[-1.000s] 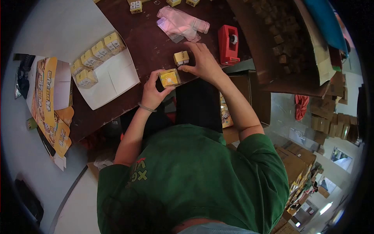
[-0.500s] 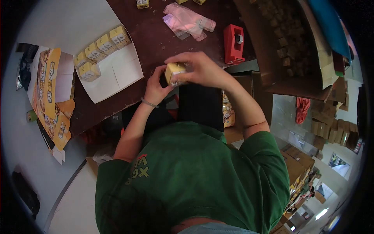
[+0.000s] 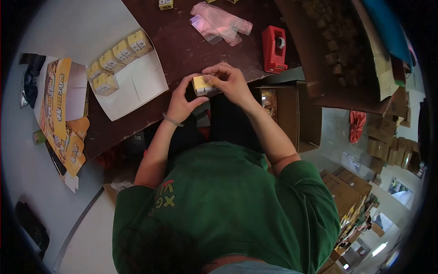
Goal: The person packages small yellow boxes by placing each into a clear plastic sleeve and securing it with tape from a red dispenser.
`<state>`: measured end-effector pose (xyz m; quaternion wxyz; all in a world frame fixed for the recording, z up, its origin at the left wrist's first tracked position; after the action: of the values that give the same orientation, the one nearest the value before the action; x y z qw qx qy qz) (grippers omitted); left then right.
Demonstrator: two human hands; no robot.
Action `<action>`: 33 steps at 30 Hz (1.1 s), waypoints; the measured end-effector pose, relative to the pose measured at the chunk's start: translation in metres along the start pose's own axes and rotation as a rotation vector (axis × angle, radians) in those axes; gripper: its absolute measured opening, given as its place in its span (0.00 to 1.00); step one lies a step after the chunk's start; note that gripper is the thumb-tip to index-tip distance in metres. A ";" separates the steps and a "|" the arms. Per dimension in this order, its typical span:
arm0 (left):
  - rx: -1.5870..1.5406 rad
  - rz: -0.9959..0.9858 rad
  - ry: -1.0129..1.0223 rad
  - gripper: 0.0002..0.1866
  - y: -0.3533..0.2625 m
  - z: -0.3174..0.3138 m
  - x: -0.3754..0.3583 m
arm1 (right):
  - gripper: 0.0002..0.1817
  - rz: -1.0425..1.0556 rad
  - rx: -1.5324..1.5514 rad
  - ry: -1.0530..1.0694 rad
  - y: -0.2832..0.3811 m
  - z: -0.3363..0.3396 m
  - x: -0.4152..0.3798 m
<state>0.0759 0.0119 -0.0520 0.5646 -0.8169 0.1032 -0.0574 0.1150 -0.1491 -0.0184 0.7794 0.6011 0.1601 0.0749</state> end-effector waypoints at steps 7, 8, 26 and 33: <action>-0.107 0.058 -0.027 0.17 -0.008 -0.013 0.020 | 0.11 0.506 -0.305 -0.385 0.026 0.018 -0.030; -0.045 0.037 -0.011 0.17 -0.011 -0.013 0.021 | 0.17 0.669 -0.425 -0.337 0.033 0.019 -0.043; 0.003 0.067 0.015 0.14 -0.014 -0.013 0.021 | 0.19 0.779 -0.767 -0.183 0.071 0.011 -0.054; -0.168 0.042 -0.025 0.22 0.007 -0.006 0.011 | 0.13 0.462 -0.579 -0.131 0.056 0.014 -0.027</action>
<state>0.0846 0.0013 -0.0565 0.4966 -0.8596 0.1175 -0.0265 0.0986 -0.1552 0.0432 0.8883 0.3794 -0.0575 0.2522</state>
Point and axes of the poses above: each hand's wrist, its own x-axis towards the middle knuckle, its own z-axis out of the back of the hand, y = z × x, the point moved 5 cm from there along x, towards the middle knuckle, and after that the axes turned 11 degrees about -x, right-handed, at the moved point
